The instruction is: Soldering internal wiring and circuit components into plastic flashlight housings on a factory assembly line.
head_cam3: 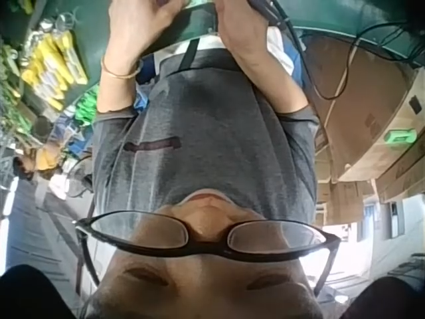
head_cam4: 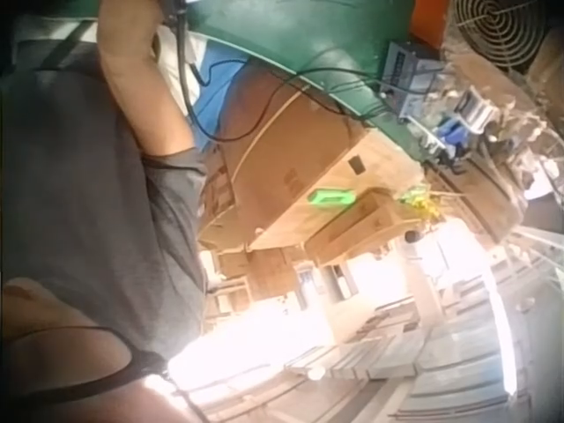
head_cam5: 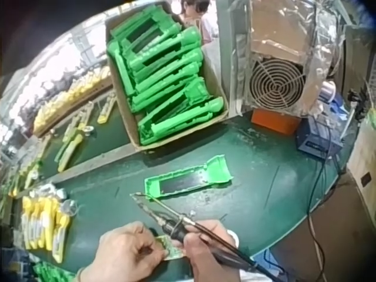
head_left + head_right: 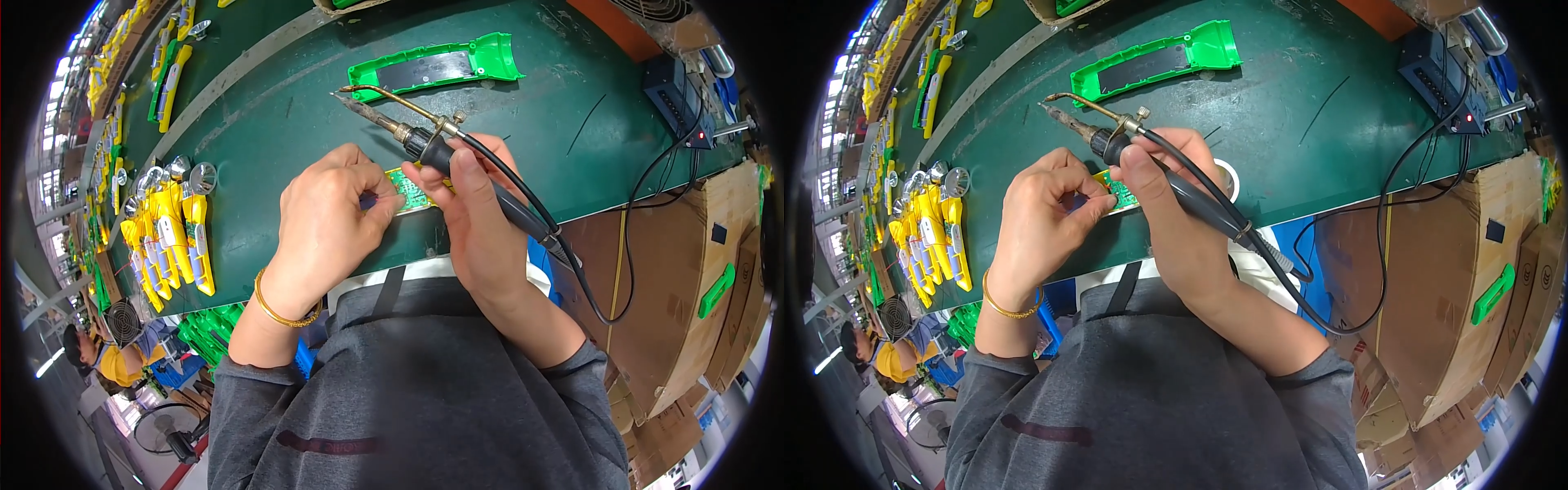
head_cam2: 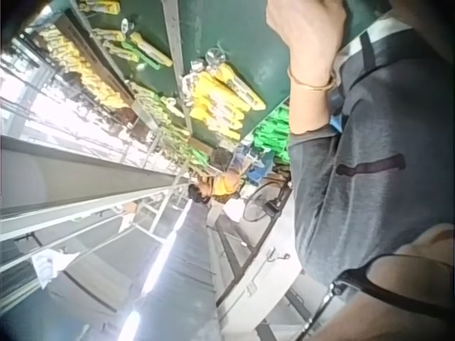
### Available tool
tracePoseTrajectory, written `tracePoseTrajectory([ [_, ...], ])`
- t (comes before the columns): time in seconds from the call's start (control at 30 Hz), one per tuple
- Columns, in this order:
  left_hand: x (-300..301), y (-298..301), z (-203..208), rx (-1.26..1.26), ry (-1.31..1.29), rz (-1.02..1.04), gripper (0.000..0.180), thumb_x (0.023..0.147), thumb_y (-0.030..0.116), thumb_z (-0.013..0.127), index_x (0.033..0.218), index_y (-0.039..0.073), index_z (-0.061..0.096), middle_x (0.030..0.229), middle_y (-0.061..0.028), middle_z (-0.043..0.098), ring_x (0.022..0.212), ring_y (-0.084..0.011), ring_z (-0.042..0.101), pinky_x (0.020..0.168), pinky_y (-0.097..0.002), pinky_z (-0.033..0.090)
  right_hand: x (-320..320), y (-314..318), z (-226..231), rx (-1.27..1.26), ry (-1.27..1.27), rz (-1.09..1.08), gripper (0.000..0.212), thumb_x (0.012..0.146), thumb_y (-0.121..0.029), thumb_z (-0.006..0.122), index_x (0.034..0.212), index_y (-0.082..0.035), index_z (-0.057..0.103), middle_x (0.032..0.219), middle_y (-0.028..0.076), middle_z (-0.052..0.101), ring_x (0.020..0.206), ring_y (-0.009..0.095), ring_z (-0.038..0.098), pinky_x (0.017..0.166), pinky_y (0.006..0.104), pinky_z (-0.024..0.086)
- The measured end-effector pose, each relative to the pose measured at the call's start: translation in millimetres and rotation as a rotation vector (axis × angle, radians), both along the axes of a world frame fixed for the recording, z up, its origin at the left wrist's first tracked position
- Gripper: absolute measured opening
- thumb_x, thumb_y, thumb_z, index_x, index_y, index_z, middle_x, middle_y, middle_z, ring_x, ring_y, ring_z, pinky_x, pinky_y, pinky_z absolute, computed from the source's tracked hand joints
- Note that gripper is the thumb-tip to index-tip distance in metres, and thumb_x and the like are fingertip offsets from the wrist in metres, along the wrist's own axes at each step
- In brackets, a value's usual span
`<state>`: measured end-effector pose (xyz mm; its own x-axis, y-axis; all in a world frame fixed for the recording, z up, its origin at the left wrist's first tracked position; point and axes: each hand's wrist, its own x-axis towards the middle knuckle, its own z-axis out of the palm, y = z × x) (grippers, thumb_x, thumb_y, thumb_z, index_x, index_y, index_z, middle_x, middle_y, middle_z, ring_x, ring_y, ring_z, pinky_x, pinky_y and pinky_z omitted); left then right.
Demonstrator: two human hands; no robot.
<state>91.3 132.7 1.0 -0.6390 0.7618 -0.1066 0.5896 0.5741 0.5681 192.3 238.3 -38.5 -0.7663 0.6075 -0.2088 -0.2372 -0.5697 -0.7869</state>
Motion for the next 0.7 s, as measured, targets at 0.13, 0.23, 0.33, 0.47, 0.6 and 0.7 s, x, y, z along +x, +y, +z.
tracePoseTrajectory([
  [0.13, 2.6, -3.3, -1.4, 0.046, -0.018, 0.002, 0.009, 0.069, 0.002, 0.071, 0.073, 0.000, 0.064, 0.069, -0.0057, 0.052, 0.059, -0.0151, 0.052, 0.054, -0.0265, 0.042, 0.4, 0.9, 1.5, -0.011, 0.002, 0.007, 0.018, 0.095, -0.017, 0.050, 0.104, -0.002, 0.051, 0.088, 0.007, 0.058, 0.084, 0.012, 0.058, 0.094, 0.0462, 0.047],
  [0.23, 2.9, -5.4, -3.4, 0.056, -0.033, 0.025, 0.007, 0.069, 0.009, 0.070, 0.069, 0.004, 0.064, 0.075, -0.0067, 0.058, 0.064, -0.0256, 0.059, 0.057, -0.0348, 0.046, 0.2, 0.1, 2.1, -0.031, 0.012, 0.007, 0.018, 0.095, -0.017, 0.050, 0.104, -0.002, 0.051, 0.088, 0.007, 0.058, 0.084, 0.012, 0.058, 0.094, 0.0461, 0.047],
  [0.33, 2.6, -5.6, -5.1, 0.076, -0.019, 0.015, 0.007, 0.069, 0.008, 0.070, 0.070, 0.004, 0.064, 0.075, -0.0066, 0.058, 0.065, -0.0254, 0.059, 0.057, -0.0347, 0.046, 0.6, 0.1, 0.7, -0.031, 0.009, 0.005, 0.018, 0.095, -0.017, 0.050, 0.104, -0.002, 0.051, 0.088, 0.007, 0.058, 0.084, 0.012, 0.058, 0.094, 0.0459, 0.047],
  [0.47, 4.5, -7.6, -4.5, 0.091, -0.022, 0.033, 0.006, 0.069, 0.007, 0.069, 0.070, 0.004, 0.064, 0.075, -0.0068, 0.057, 0.065, -0.0254, 0.059, 0.059, -0.0346, 0.046, 1.2, 1.8, -2.2, 0.013, 0.023, 0.029, 0.018, 0.095, -0.016, 0.048, 0.105, -0.001, 0.050, 0.089, 0.008, 0.059, 0.085, 0.013, 0.059, 0.093, 0.0457, 0.047],
  [0.6, 4.1, -8.4, -8.5, 0.120, -0.054, 0.012, 0.006, 0.069, 0.006, 0.069, 0.072, 0.004, 0.065, 0.076, -0.0068, 0.056, 0.066, -0.0245, 0.059, 0.060, -0.0342, 0.047, 9.8, 5.9, 3.4, -0.029, -0.010, -0.007, 0.016, 0.095, -0.012, 0.046, 0.106, -0.001, 0.048, 0.090, 0.009, 0.059, 0.084, 0.014, 0.060, 0.088, 0.0446, 0.050],
  [0.7, 3.0, -11.0, -9.9, 0.151, -0.031, -0.023, 0.009, 0.069, 0.002, 0.070, 0.076, 0.002, 0.065, 0.078, -0.0071, 0.055, 0.066, -0.0199, 0.057, 0.060, -0.0295, 0.047, 32.7, 17.2, 6.3, 0.228, 0.015, -0.017, 0.018, 0.090, -0.008, 0.047, 0.104, 0.002, 0.046, 0.090, 0.013, 0.059, 0.071, 0.018, 0.062, 0.071, 0.0380, 0.055],
])
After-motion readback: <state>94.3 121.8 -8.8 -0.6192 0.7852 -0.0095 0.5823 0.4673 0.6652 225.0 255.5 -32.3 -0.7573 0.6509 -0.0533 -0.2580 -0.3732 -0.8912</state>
